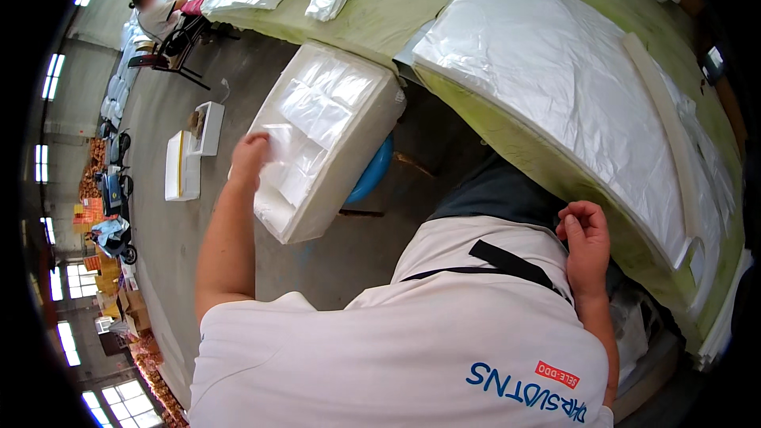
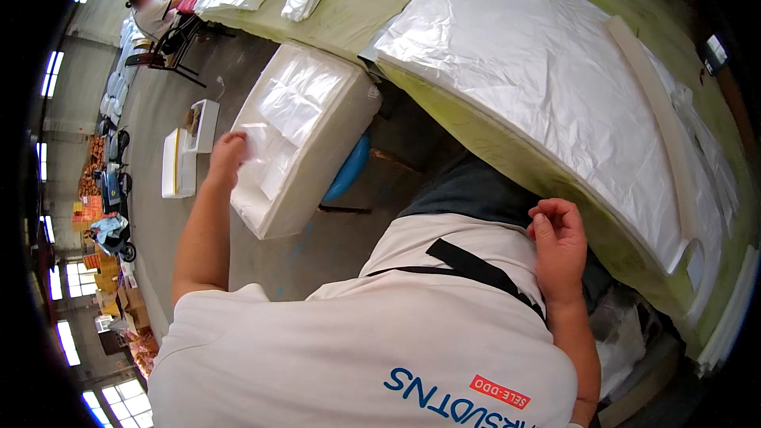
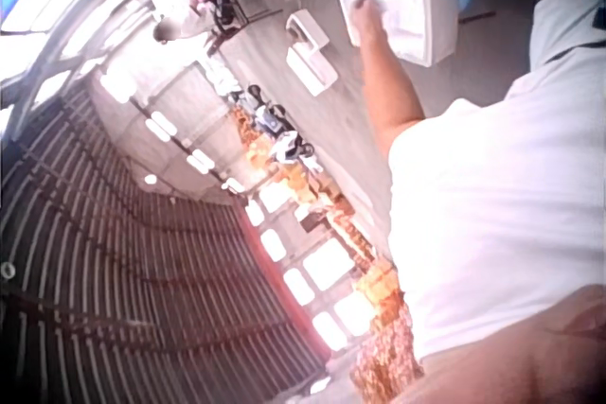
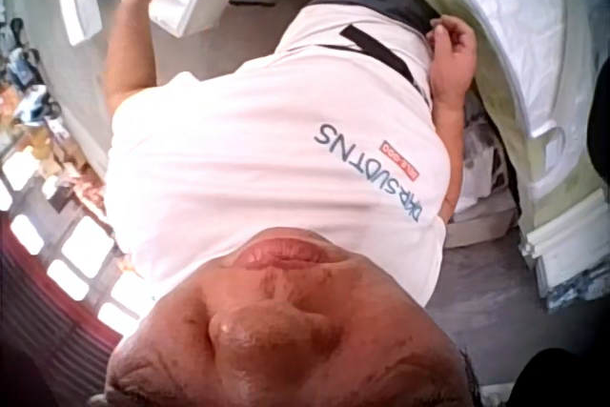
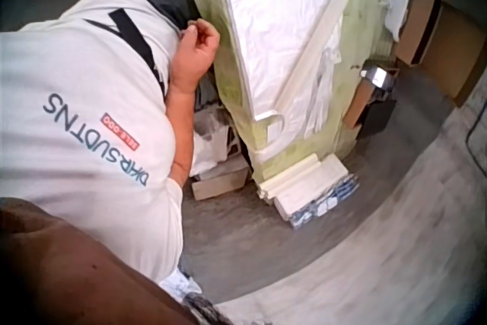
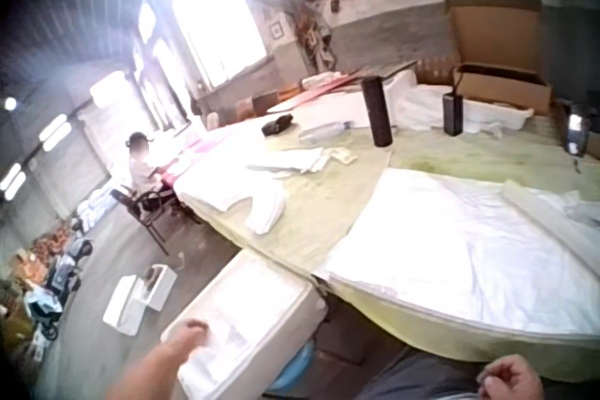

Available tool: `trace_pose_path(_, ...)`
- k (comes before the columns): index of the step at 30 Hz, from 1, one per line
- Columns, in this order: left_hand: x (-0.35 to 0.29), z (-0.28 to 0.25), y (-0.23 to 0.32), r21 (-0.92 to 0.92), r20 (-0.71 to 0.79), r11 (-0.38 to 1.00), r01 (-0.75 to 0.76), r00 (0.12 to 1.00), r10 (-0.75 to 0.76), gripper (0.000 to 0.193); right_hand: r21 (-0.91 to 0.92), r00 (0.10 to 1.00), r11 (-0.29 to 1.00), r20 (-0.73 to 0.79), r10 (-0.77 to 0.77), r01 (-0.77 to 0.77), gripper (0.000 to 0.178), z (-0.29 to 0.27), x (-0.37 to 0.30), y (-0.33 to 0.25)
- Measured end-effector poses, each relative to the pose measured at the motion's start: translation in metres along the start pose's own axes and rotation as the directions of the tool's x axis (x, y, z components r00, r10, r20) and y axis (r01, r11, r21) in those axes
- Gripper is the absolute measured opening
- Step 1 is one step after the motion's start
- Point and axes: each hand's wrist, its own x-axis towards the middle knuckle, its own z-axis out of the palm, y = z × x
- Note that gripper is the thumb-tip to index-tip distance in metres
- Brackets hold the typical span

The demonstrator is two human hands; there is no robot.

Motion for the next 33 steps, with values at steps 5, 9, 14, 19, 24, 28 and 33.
trace_pose_path(5,-0.011,0.038,-0.043,0.225,0.144,0.974,0.040,0.987,-0.074,0.024,-0.022,0.998,0.999,0.041,0.039,-0.038,0.016,0.005,0.001,-0.002)
trace_pose_path(9,-0.016,0.067,-0.042,0.386,0.287,0.920,-0.060,0.956,-0.058,0.024,-0.025,0.997,0.999,0.063,0.042,-0.041,0.016,0.005,0.001,-0.001)
trace_pose_path(14,-0.009,0.067,-0.067,0.464,0.367,0.856,-0.227,0.929,0.047,0.025,-0.022,0.996,0.998,0.068,0.057,-0.055,0.016,0.004,-0.002,-0.002)
trace_pose_path(19,-0.033,0.070,-0.050,0.517,0.298,0.805,-0.290,0.943,0.149,0.038,-0.046,0.996,0.995,0.036,0.088,-0.086,0.014,0.007,-0.003,-0.005)
trace_pose_path(24,-0.036,0.067,-0.046,0.412,0.397,0.906,-0.097,0.914,-0.083,0.043,-0.035,0.992,0.994,0.059,0.107,-0.105,0.015,0.007,-0.003,-0.006)
trace_pose_path(28,-0.021,0.058,-0.051,0.524,0.368,0.753,-0.399,0.903,0.222,0.042,-0.051,0.996,0.995,-0.011,-0.084,0.083,0.014,-0.002,-0.006,-0.009)
trace_pose_path(33,0.028,0.005,-0.081,0.175,-0.012,0.891,-0.420,0.904,0.428,0.029,-0.804,0.661,0.420,-0.046,-0.749,0.421,0.019,-0.064,0.004,-0.057)
